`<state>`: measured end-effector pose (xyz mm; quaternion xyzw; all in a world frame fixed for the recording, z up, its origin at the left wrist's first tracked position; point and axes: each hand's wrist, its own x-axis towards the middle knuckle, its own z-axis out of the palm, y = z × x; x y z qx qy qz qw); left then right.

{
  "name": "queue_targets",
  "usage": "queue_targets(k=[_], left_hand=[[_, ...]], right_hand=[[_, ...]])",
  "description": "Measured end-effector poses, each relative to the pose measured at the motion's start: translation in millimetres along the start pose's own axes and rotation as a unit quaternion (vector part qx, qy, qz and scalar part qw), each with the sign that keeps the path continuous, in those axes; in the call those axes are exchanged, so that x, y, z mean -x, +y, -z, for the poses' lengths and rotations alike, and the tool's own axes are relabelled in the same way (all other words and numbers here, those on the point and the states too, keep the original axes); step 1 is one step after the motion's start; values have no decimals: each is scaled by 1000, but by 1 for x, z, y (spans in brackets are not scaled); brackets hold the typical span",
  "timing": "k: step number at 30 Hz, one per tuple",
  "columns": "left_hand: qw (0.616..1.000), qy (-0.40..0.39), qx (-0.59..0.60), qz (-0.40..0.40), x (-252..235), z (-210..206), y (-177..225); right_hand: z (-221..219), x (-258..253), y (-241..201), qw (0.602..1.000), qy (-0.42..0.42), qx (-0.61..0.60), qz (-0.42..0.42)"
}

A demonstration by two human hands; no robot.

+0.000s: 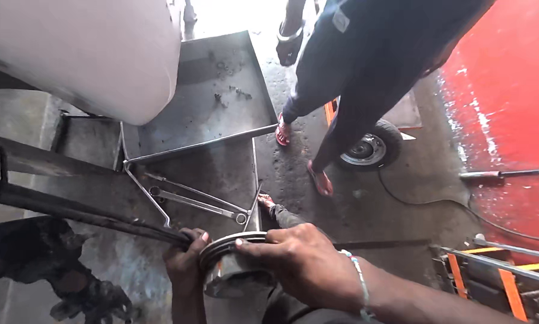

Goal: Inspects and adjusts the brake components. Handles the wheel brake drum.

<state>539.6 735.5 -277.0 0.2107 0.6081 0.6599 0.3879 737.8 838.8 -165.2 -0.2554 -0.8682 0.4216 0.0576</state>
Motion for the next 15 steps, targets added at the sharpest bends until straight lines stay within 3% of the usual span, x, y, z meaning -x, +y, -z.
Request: queue_targets(k=[4,8,12,15], left_hand=[[1000,2,24,15,0,5,0],[999,-11,31,12,-2,3,-3],[1000,-13,22,-4,2,6,-1],[1000,-13,16,11,1,6,0]], right_hand=[[-5,19,7,997,51,-43,34],[2,-4,-1,1000,-23,8,2],[-9,22,5,997,57,-21,49],[-15,19,7,996,83,-11,14]])
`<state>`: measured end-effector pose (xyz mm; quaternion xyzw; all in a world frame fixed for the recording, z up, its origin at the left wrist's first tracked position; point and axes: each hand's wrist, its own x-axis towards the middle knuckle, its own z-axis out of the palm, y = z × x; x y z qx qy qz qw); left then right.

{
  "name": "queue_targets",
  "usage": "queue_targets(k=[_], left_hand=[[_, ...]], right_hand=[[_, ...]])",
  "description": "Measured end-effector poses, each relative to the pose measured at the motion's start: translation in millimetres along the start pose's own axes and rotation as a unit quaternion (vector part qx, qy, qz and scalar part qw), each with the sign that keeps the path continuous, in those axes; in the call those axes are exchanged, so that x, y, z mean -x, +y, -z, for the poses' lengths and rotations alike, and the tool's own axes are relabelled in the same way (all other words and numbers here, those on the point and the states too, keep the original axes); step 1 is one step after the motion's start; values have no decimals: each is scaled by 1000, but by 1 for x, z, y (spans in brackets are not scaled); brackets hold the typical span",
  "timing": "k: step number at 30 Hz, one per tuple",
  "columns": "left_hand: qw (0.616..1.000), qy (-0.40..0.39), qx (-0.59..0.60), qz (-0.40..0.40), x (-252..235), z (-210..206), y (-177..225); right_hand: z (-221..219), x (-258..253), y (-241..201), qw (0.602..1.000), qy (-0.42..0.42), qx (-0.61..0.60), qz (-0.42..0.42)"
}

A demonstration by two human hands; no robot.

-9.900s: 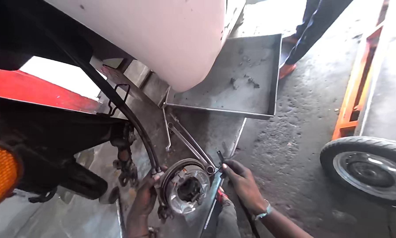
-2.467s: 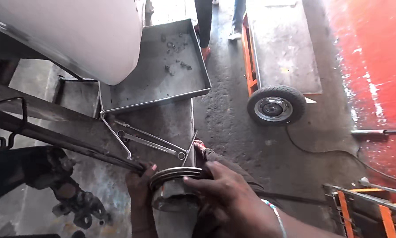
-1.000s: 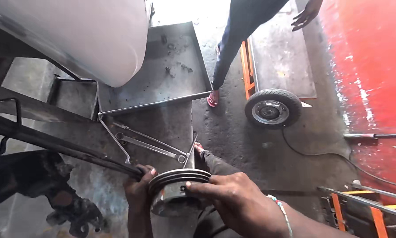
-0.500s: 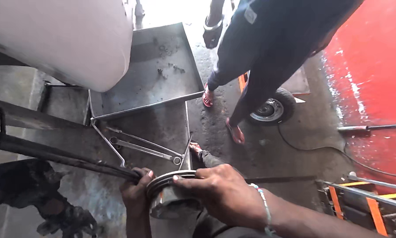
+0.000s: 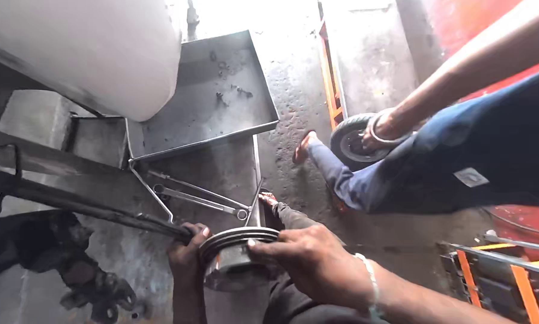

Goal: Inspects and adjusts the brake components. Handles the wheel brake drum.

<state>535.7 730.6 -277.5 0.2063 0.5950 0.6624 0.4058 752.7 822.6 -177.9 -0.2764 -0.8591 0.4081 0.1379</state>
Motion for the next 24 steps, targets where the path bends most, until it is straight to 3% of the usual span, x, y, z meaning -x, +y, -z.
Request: queue_targets(k=[2,6,12,17,20,24], left_hand=[[1000,4,-2,-5,-1,-4,-1],[1000,10,-8,-10,2,-3,1],[1000,12,-19,-2,2,-9,4],[1000,23,-8,-6,0,0,-3],[1000,-10,-17,-19,-8,19,-22],[999,-36,2,-18,-2,7,-11]], right_hand=[[0,-5,0,1000,-4,10,-27],[-6,26,6,997,47,-59,20],[-14,10,9,996,65,-55,-5],[-18,37,20,991,101,-88,23],[-21,23,21,991,111,-81,0],[-24,35,17,988,116,-97,12]])
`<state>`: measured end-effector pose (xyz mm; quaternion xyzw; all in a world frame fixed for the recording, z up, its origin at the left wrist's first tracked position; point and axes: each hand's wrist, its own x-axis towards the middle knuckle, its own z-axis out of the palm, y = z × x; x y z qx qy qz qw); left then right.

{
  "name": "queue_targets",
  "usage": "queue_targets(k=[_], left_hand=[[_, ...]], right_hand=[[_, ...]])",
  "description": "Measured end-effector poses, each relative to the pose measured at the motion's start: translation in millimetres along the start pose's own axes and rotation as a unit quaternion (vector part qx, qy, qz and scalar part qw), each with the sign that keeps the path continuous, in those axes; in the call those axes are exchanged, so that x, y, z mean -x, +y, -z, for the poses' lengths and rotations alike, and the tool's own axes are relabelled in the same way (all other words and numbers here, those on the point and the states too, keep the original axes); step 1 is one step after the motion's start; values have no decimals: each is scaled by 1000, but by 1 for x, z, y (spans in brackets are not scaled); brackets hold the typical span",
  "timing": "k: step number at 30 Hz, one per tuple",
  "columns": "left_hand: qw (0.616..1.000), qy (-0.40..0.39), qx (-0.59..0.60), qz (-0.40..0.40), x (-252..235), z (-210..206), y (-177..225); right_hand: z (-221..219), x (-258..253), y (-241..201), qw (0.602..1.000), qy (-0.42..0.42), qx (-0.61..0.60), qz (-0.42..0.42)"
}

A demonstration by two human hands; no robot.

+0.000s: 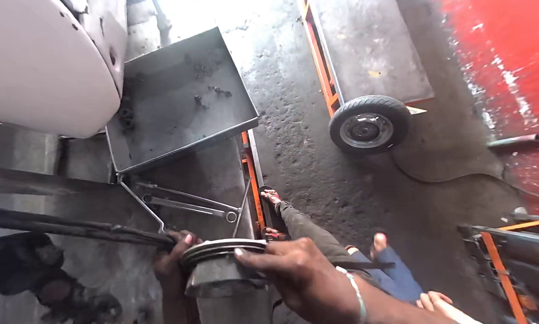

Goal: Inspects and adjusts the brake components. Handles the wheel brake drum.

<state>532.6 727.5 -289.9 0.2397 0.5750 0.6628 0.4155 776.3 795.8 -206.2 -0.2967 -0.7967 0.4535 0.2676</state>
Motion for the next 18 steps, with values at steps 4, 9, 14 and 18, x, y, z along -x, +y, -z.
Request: queue_targets(k=[4,9,14,18], left_hand=[[1000,11,4,5,1,11,-4],[1000,19,-13,7,0,2,-2],[999,34,-31,8,-1,13,-7],[999,30,-28,-12,1,6,-6]], right_hand=[[-2,3,2,1000,-5,-7,0],[2,-4,-4,999,-19,33,19],[3,-6,-5,999,-47,24,12],[7,-7,-10,997,-71,17,25]])
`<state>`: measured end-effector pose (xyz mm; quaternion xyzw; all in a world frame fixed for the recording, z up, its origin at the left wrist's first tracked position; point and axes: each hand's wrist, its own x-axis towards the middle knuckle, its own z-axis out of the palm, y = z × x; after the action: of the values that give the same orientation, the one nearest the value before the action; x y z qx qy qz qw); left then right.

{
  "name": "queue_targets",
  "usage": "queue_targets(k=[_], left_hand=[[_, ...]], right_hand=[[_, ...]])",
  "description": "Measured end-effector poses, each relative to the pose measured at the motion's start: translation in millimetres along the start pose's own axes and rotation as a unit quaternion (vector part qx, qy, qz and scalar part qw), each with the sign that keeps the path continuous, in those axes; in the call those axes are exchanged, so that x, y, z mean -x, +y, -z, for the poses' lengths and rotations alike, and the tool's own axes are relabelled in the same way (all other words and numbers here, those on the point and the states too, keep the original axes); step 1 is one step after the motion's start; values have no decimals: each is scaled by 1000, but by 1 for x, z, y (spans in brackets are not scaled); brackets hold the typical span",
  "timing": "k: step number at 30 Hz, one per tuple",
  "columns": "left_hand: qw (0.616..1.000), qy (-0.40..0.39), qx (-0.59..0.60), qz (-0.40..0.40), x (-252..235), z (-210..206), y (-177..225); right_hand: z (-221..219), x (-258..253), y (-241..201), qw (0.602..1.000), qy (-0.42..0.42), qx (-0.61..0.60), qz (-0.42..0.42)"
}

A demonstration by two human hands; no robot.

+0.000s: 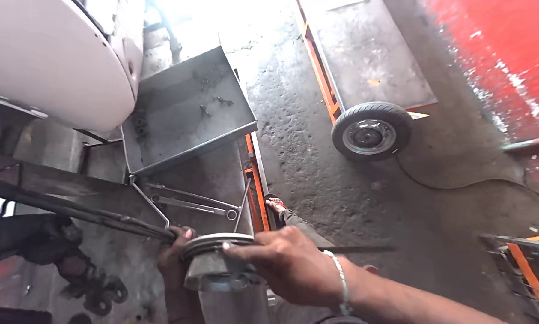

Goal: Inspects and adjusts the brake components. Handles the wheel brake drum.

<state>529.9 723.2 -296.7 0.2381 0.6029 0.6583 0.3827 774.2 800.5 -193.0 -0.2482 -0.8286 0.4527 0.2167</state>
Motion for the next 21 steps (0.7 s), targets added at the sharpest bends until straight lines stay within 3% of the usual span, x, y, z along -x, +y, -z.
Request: queue_targets(k=[2,6,8,14,16,19,21], left_hand=[[1000,-4,11,3,0,0,1],[1000,21,-14,3,0,0,7],[1000,17,-17,-8,3,0,5],[999,40,-20,8,-1,9,0],[998,52,-29,15,-5,19,-6],[997,-27,1,-65,-10,87,-65],[999,29,-31,-31,-5,57,-41]], right_hand=[[-2,8,0,1000,9,-19,11],[17,-30,-18,986,-156,24,-60],[16,-32,-18,985,-166,40,-36],[8,22,8,998,20,-20,59],[8,31,10,992,92,-90,-4],[5,32,0,967,134,-180,-121],[-2,29,-10,967,133,-189,-109]])
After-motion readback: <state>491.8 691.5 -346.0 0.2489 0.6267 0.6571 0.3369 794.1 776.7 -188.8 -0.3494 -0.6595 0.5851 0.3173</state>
